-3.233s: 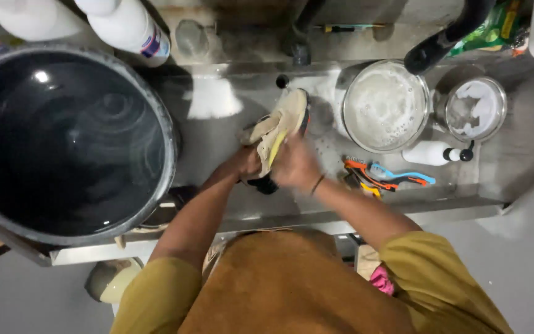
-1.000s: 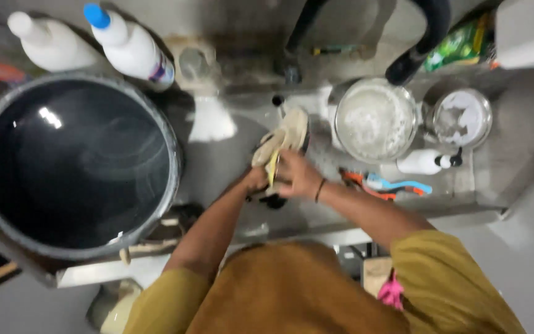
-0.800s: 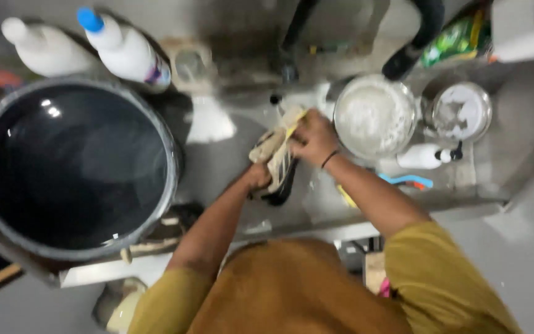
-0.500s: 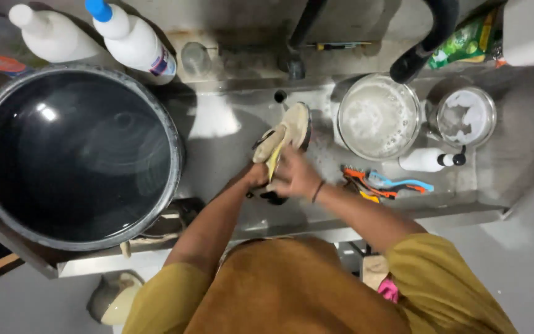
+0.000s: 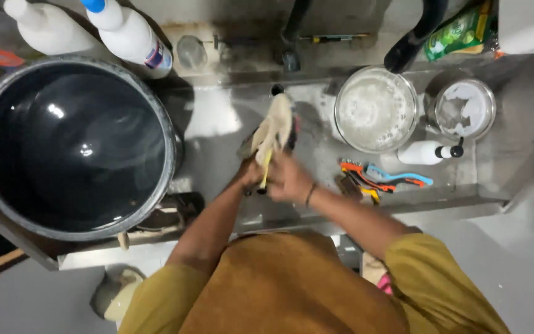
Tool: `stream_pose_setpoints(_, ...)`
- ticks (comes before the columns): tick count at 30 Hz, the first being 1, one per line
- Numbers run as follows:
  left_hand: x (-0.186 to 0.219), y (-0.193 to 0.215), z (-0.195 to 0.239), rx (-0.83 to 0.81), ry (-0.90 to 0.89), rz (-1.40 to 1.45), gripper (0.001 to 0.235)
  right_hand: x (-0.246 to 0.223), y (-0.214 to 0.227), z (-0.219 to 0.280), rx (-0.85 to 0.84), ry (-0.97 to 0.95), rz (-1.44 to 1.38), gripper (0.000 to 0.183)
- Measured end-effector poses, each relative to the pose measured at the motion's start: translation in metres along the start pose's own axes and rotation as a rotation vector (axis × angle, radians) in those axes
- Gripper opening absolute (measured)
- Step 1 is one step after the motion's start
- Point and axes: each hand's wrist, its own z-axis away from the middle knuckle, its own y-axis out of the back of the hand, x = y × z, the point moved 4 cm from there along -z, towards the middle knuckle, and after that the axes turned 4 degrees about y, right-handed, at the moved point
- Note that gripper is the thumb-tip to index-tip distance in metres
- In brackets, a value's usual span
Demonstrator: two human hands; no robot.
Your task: The person rinses a sneaker under running water, applies liquid soap, and scrubs the shoe with a sponge and brushes. They rinse the shoe again and continue scrubbing different areas, including the sole and upper, before rinsing once more.
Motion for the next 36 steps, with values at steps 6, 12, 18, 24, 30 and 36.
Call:
stream_pose_setpoints(6,-0.005,0.001,0.018,0.013,0.050,0.075,0.082,0.047,0.111,-0.019,-0.403,-0.912,0.167,0.073)
stream_pose_setpoints(12,0.098,-0.027,0.083,-0.090,-0.128,-0.393,0.032,0.236,0.176,0.053,-0.255,-1.088,0.667,0.097)
stream_pose_setpoints(18,0.198,0.110,0.154,0.439,-0.018,-1.024,0.128,0.071,0.126,-0.028,0.489,-0.406,0.440,0.049)
stream_pose_setpoints(24,0.165,0.126,0.116,0.098,0.049,-0.975,0.110,0.026,0.002,-0.048,0.100,-0.138,-0.225,0.070)
stream_pose_setpoints(30,0.180,0.149,0.125,0.070,0.037,-0.853,0.123,0.023,0.003,-0.073,0.180,-0.134,-0.013,0.047)
stream_pose_setpoints(36,0.204,0.146,0.134,0.036,0.045,-0.793,0.115,0.093,-0.007,-0.036,0.171,-0.757,0.145,0.067)
